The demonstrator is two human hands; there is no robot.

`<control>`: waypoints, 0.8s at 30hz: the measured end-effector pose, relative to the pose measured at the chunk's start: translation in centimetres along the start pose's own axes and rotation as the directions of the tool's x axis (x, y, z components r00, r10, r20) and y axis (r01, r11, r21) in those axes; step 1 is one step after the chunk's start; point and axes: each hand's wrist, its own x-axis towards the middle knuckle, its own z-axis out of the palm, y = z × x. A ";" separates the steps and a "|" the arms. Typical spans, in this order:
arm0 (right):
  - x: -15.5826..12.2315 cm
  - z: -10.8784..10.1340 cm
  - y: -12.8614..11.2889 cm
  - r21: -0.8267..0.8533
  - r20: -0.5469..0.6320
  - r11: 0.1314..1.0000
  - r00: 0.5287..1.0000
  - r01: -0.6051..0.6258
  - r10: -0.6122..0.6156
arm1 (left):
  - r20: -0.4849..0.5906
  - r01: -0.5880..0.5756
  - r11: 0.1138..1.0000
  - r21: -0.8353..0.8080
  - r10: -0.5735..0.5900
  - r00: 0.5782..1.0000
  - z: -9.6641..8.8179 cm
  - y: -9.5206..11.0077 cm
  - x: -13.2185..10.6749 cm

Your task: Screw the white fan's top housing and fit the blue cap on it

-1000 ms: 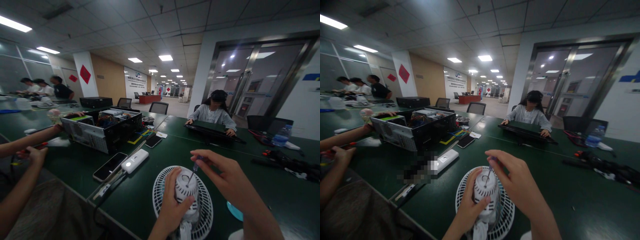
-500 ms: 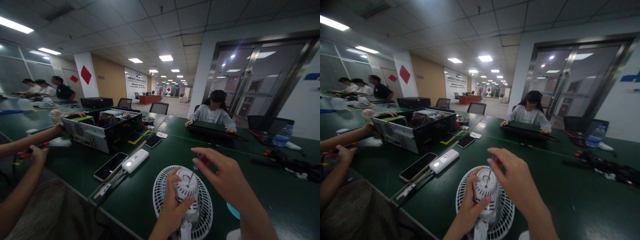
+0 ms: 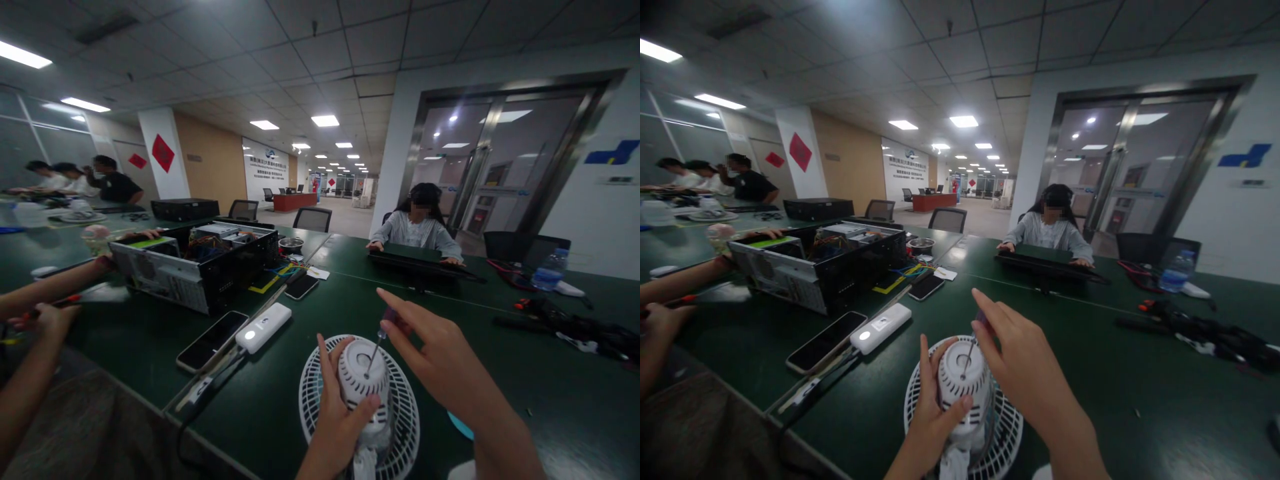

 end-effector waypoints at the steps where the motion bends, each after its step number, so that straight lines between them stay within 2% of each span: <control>1: 0.0 0.0 0.0 0.007 0.002 1.000 1.000 0.000 0.000 | 0.004 0.000 1.000 0.005 0.000 1.000 0.0 0.1 0.0; 10: -0.4 -1.2 -0.7 0.152 0.071 0.987 0.995 0.053 -0.064 | 0.017 -0.032 0.998 0.059 0.031 0.999 -0.2 0.5 0.1; 14: -0.2 -0.6 -0.7 0.063 -0.004 0.997 0.999 0.033 -0.033 | 0.011 -0.039 0.996 0.082 0.038 0.999 -0.2 0.0 0.1; 17: 0.1 -0.2 -0.7 -0.026 -0.067 0.999 0.997 0.027 -0.028 | 0.015 -0.086 0.989 0.123 0.085 0.996 -0.4 -0.3 0.1; 21: 0.1 -0.2 -0.8 0.022 -0.041 0.998 0.998 0.053 -0.052 | 0.023 -0.125 0.971 0.206 0.123 0.992 -0.4 -0.2 0.1; 24: 0.1 -0.1 -1.0 0.038 -0.092 0.996 0.993 0.084 -0.080 | 0.049 -0.146 0.951 0.271 0.138 0.989 -0.5 0.0 0.0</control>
